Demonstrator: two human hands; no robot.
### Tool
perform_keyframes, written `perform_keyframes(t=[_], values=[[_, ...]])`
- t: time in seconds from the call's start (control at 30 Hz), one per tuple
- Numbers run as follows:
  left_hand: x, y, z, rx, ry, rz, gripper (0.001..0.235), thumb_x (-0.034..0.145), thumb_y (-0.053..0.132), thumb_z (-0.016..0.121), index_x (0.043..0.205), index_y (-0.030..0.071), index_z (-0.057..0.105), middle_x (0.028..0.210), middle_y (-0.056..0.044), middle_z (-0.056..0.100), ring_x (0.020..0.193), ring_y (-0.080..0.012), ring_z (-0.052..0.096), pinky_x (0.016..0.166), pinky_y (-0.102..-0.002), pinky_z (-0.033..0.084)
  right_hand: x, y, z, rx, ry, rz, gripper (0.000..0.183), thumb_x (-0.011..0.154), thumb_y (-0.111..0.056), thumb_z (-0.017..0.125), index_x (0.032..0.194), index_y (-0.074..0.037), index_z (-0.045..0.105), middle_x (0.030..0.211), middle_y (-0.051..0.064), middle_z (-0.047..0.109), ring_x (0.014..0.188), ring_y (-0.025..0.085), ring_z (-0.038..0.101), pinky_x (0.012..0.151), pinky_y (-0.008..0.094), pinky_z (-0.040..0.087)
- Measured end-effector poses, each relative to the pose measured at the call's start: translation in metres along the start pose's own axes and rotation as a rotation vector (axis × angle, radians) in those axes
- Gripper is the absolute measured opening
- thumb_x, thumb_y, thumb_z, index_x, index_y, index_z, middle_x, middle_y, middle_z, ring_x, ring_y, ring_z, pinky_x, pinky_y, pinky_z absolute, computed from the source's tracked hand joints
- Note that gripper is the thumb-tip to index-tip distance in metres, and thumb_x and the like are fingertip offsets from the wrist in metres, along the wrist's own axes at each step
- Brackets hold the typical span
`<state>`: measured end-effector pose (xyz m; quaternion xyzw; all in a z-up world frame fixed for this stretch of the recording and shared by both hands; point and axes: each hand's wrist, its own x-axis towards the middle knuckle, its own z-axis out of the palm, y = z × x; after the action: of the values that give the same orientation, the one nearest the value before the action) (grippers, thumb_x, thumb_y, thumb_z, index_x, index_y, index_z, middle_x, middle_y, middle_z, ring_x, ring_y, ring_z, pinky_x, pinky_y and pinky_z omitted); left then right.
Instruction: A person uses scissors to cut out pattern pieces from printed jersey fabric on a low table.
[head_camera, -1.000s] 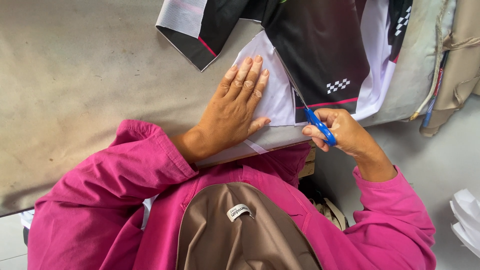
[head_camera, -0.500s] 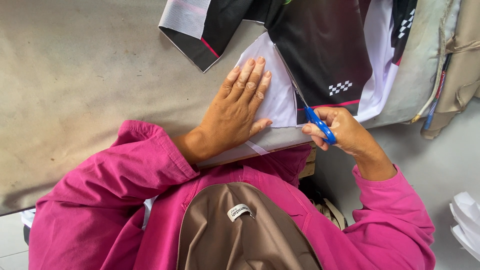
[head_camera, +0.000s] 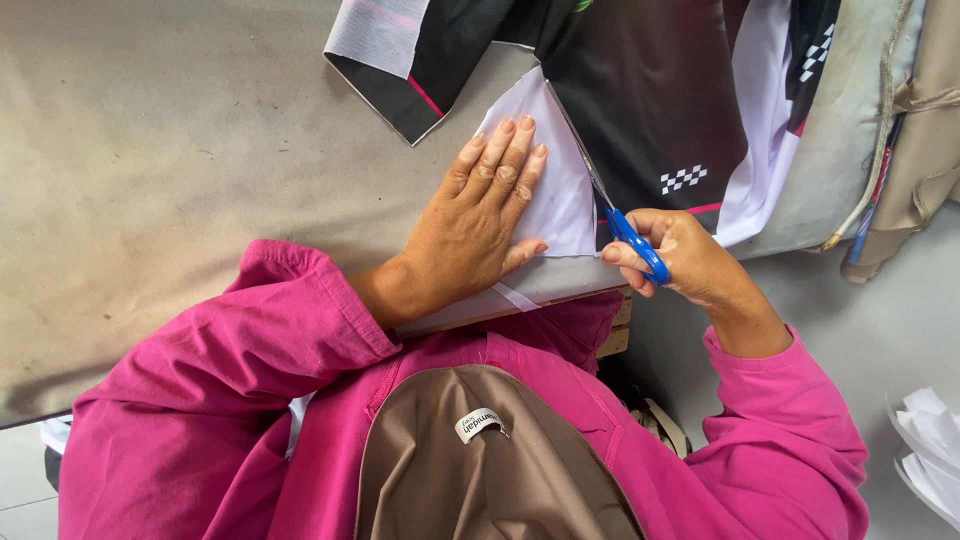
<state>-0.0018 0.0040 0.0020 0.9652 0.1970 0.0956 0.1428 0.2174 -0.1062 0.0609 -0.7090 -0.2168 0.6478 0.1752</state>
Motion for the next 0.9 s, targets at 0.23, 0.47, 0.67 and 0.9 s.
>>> perform_keyframes(t=[0.23,0.47,0.67,0.9], values=[[0.0,0.0,0.0,0.019,-0.002,0.003,0.084,0.091,0.064,0.049,0.142,-0.002,0.036,0.146,-0.024,0.028,0.137,-0.0347,0.028,0.114,-0.043,0.02,0.003,-0.003,-0.001,-0.001,-0.033,-0.024,0.025,0.079,-0.016,0.067,0.065,-0.007,0.048,0.045,0.006,0.049,0.036,0.011,0.042,0.039,0.023,0.037],[0.0,0.0,0.001,0.002,-0.005,0.0,0.087,0.087,0.064,0.052,0.142,-0.002,0.036,0.146,-0.024,0.027,0.137,-0.0351,0.027,0.114,-0.043,0.019,0.005,-0.003,0.003,-0.009,-0.001,-0.029,0.029,0.079,-0.015,0.067,0.061,-0.008,0.046,0.043,0.005,0.049,0.034,0.01,0.041,0.038,0.022,0.035],[-0.001,0.001,0.002,0.019,0.002,-0.005,0.087,0.088,0.065,0.051,0.142,-0.002,0.036,0.146,-0.024,0.027,0.137,-0.0345,0.027,0.114,-0.043,0.018,0.008,-0.005,0.005,-0.005,-0.003,-0.044,0.026,0.078,-0.017,0.068,0.064,-0.007,0.048,0.045,0.006,0.047,0.037,0.011,0.04,0.035,0.022,0.036],[-0.001,0.001,0.001,0.031,0.024,-0.007,0.086,0.089,0.065,0.05,0.141,-0.002,0.037,0.146,-0.024,0.029,0.136,-0.0345,0.028,0.114,-0.043,0.019,0.003,-0.02,0.018,-0.01,0.054,-0.024,0.031,0.08,-0.015,0.067,0.057,-0.007,0.046,0.042,0.006,0.05,0.032,0.011,0.041,0.036,0.023,0.037]])
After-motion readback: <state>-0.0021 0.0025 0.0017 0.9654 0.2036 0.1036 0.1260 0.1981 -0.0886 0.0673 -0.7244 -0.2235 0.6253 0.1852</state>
